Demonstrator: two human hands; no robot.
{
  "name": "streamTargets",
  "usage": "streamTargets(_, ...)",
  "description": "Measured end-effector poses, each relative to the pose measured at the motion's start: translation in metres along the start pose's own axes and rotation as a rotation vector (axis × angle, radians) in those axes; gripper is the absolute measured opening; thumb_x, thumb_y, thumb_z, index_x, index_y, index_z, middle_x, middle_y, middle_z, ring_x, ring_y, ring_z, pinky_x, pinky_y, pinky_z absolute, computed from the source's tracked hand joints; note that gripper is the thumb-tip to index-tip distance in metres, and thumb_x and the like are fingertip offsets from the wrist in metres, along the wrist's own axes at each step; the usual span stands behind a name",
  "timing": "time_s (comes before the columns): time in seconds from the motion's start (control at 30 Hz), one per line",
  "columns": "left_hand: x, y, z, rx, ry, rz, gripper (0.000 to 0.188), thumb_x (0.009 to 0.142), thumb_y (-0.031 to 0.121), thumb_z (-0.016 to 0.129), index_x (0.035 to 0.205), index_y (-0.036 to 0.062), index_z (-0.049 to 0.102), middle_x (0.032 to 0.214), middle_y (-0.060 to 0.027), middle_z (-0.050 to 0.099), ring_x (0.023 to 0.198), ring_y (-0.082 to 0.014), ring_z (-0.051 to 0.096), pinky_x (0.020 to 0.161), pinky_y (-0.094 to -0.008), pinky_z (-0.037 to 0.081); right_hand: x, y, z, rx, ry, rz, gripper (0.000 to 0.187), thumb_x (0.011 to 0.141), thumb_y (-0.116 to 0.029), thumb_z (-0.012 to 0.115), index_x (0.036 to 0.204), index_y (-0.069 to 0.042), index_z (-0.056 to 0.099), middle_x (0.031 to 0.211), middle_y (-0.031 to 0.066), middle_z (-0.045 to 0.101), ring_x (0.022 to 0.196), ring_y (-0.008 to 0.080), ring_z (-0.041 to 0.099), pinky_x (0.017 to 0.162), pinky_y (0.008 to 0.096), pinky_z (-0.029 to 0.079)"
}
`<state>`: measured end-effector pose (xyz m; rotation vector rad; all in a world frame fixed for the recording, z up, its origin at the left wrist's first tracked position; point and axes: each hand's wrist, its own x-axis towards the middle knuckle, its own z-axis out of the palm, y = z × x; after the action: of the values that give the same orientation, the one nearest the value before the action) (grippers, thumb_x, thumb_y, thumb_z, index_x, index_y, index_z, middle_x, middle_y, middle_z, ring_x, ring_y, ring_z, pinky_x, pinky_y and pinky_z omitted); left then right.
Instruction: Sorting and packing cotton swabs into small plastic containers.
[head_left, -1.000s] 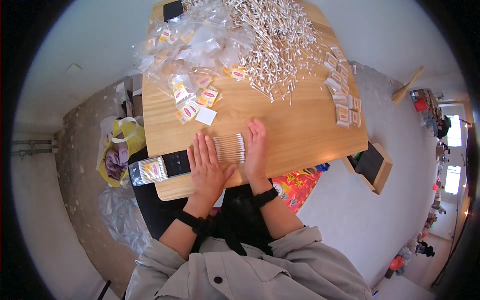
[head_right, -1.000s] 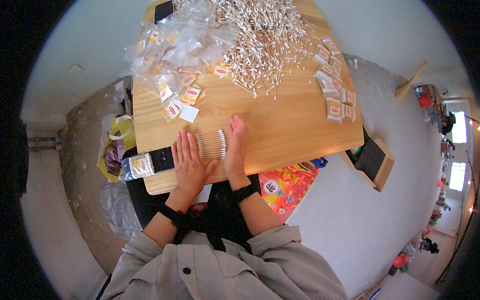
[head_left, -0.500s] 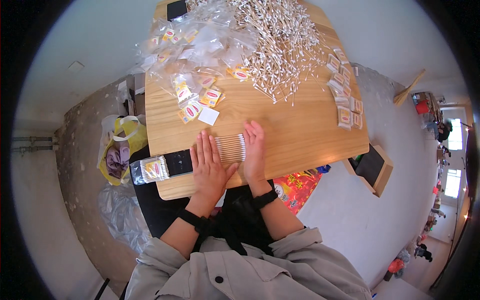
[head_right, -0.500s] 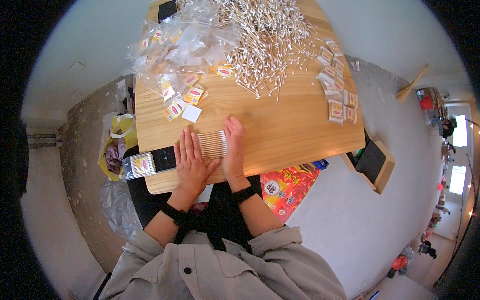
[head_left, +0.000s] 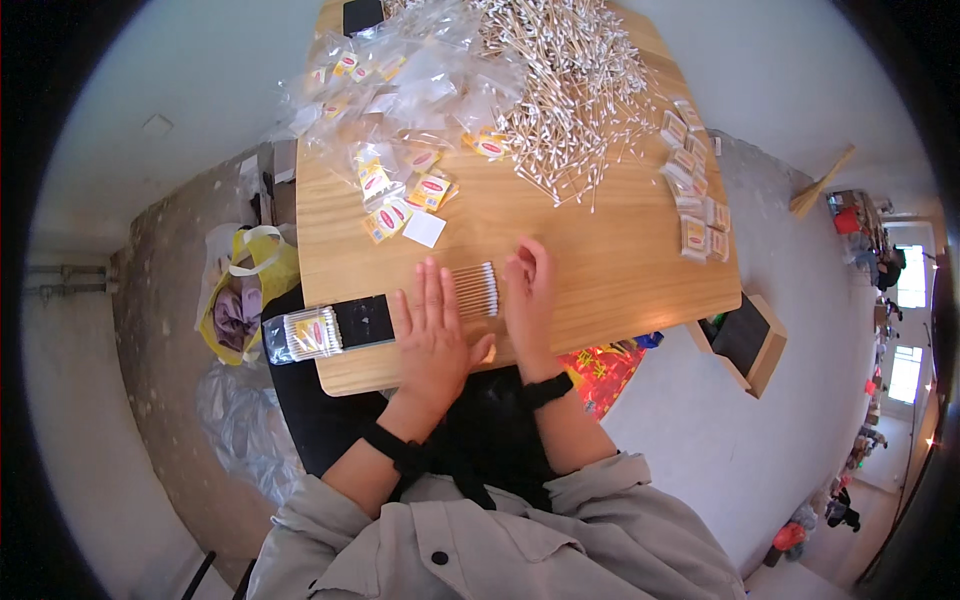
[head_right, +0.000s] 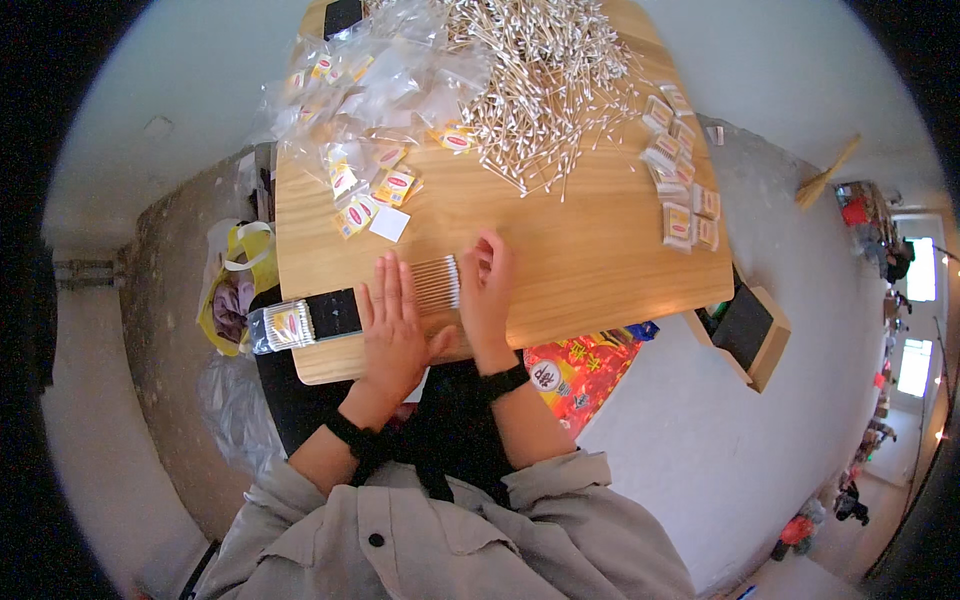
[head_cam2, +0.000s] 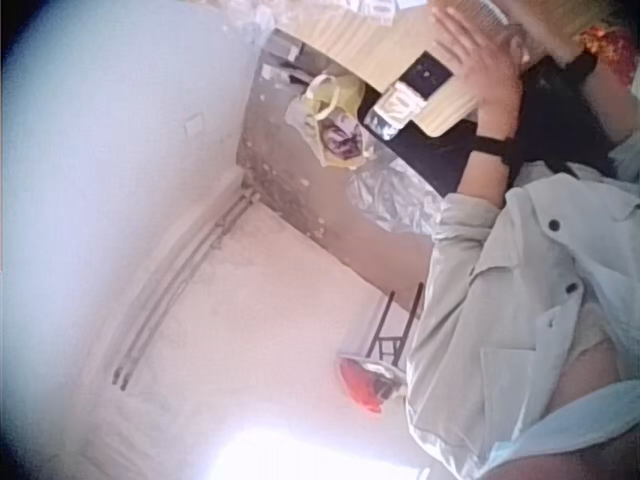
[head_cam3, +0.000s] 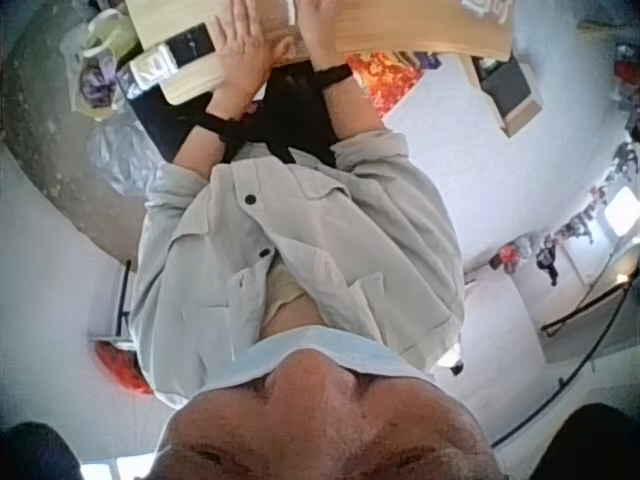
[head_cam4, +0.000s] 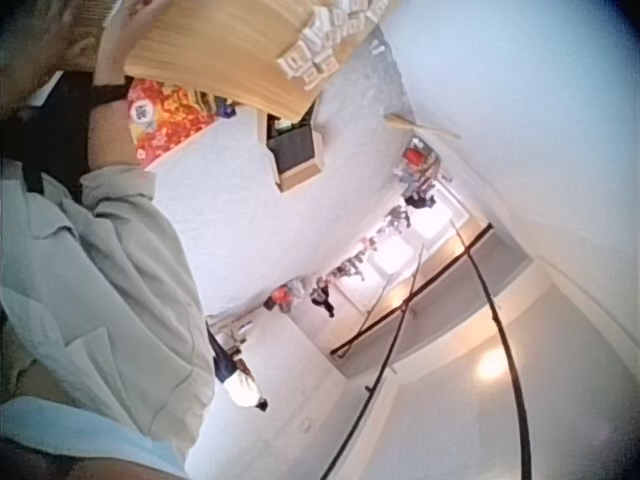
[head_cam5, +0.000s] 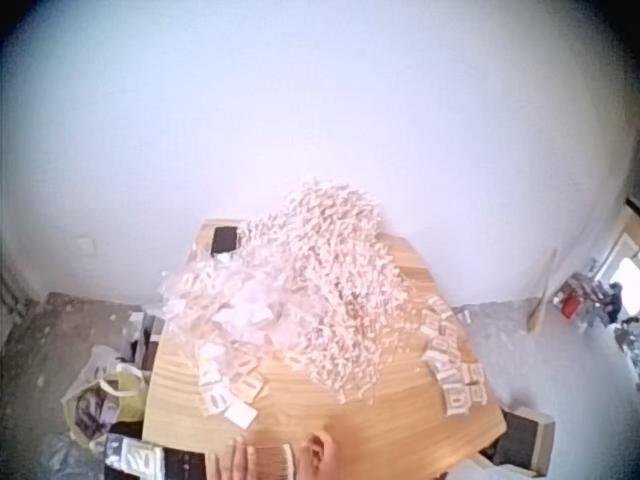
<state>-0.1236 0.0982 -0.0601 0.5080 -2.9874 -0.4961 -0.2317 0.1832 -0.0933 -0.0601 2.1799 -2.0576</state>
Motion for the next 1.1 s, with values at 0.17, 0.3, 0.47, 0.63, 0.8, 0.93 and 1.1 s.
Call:
streamTargets(0.17, 0.007, 0.008, 0.012, -0.087, -0.004, 0.029, 0.106, 0.072, 0.052, 0.072, 0.145, -0.0081, 0.023, 0.155, -0.0266, 0.017, 0.146, -0.0384, 0.014, 0.115, -0.0557, 0.012, 0.042, -0.010, -0.014, -0.470, -0.330, -0.167, 0.017, 0.078, -0.015, 0.070, 0.092, -0.006, 0.068, 0.084, 0.0094, 0.065, 0.076, 0.0210, 0.063, 0.070, 0.0327, 0.051)
streamTargets(0.3, 0.007, 0.005, 0.016, -0.076, -0.005, 0.044, 0.108, 0.070, 0.053, 0.073, 0.145, -0.0066, 0.024, 0.155, -0.0255, 0.018, 0.146, -0.0372, 0.015, 0.116, -0.0548, 0.012, 0.056, -0.012, -0.013, -0.598, -0.510, -0.145, 0.011, 0.076, -0.016, 0.071, 0.084, -0.008, 0.070, 0.075, 0.0072, 0.066, 0.071, 0.0216, 0.064, 0.065, 0.0342, 0.051)
streamTargets(0.47, 0.007, 0.006, 0.019, -0.052, -0.001, 0.032, 0.111, 0.067, 0.054, 0.075, 0.145, -0.0061, 0.025, 0.155, -0.0223, 0.020, 0.146, -0.0345, 0.016, 0.116, -0.0542, 0.011, 0.063, -0.006, -0.016, -0.683, -0.378, -0.142, 0.011, 0.078, -0.016, 0.069, 0.087, -0.009, 0.068, 0.079, 0.0082, 0.066, 0.072, 0.0226, 0.064, 0.065, 0.0353, 0.050)
streamTargets(0.63, 0.009, 0.007, 0.017, -0.080, -0.034, 0.026, 0.109, 0.069, 0.055, 0.072, 0.146, -0.0063, 0.024, 0.155, -0.0219, 0.021, 0.146, -0.0339, 0.016, 0.116, -0.0537, 0.011, 0.054, 0.009, -0.027, -0.498, 0.044, -0.266, 0.013, 0.086, -0.015, 0.062, 0.097, -0.008, 0.063, 0.090, 0.0109, 0.061, 0.078, 0.0270, 0.062, 0.065, 0.0381, 0.049)
streamTargets(0.8, 0.002, -0.003, 0.023, -0.024, -0.017, 0.015, 0.109, 0.070, 0.059, 0.069, 0.147, -0.0030, 0.024, 0.156, -0.0172, 0.020, 0.147, -0.0291, 0.015, 0.117, -0.0506, 0.011, 0.001, -0.013, 0.003, -0.891, -0.217, -0.412, 0.015, 0.088, -0.014, 0.059, 0.100, -0.006, 0.061, 0.086, 0.0128, 0.057, 0.081, 0.0321, 0.059, 0.067, 0.0422, 0.047)
streamTargets(0.93, -0.007, -0.025, 0.012, 0.058, -0.029, 0.006, 0.107, 0.071, 0.056, 0.069, 0.147, -0.0042, 0.025, 0.156, -0.0179, 0.021, 0.146, -0.0298, 0.016, 0.117, -0.0505, 0.011, -0.018, -0.009, 0.024, -0.940, -0.243, -0.539, 0.017, 0.087, -0.014, 0.059, 0.103, -0.010, 0.061, 0.087, 0.0106, 0.056, 0.078, 0.0311, 0.059, 0.064, 0.0431, 0.048)
streamTargets(1.1, -0.025, -0.055, -0.003, 0.110, -0.021, -0.016, 0.108, 0.069, 0.056, 0.070, 0.146, -0.0046, 0.026, 0.156, -0.0178, 0.021, 0.147, -0.0295, 0.016, 0.117, -0.0501, 0.011, -0.035, -0.012, 0.052, -0.954, -0.393, -0.587, 0.023, 0.085, -0.011, 0.059, 0.107, -0.012, 0.061, 0.089, 0.0095, 0.057, 0.081, 0.0300, 0.060, 0.067, 0.0427, 0.048)
